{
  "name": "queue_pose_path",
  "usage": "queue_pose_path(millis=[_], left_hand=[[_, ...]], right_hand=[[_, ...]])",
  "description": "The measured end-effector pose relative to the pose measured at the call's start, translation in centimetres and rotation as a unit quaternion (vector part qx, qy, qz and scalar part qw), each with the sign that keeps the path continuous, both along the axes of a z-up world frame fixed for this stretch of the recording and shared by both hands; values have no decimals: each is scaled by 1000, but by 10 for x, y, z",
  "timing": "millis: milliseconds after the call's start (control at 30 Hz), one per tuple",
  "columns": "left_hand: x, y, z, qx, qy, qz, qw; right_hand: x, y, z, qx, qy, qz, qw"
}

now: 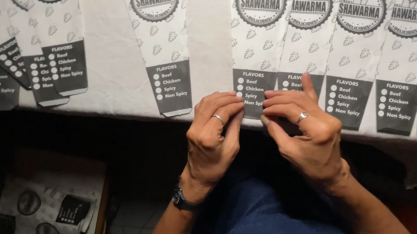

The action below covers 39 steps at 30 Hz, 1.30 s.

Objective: The person organizes a set of paper shawarma sleeves on a table, aligning them, checking their labels, and then applying adhesive from a bottle to the edge of one sleeve.

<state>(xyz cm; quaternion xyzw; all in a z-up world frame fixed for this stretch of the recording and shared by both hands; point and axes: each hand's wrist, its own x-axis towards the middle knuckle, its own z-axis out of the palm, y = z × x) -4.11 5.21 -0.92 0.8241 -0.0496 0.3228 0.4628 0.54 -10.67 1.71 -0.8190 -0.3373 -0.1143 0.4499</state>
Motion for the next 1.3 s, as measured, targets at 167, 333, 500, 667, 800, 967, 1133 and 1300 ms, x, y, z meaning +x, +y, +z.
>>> queue_pose_path(millis=[167,333,500,667,800,967,1133,1300], left_hand=[[-1,-8,-2,2,0,40,999],[-5,0,-7,-19,21,-10,1000],[-9,41,-16,146,24,137,979],[-7,50,-26,203,62,150,965],[-6,33,-20,162,48,70,983],[-5,29,-20,193,36,42,980],[-20,51,-11,105,9,-20,994],[-21,79,-11,96,-3,-82,992]], right_hand=[[-1,0,-3,-7,-3,6,1000],[-3,1,-1,-17,1,3,1000],[-3,1,-12,-28,-45,22,998],[-3,0,-12,-66,-76,41,994],[-4,-2,-15,-84,-69,52,993],[-8,-2,-11,-94,-63,47,992],[-12,6,4,-41,-56,58,996],[-3,40,-9,-14,-123,118,985]])
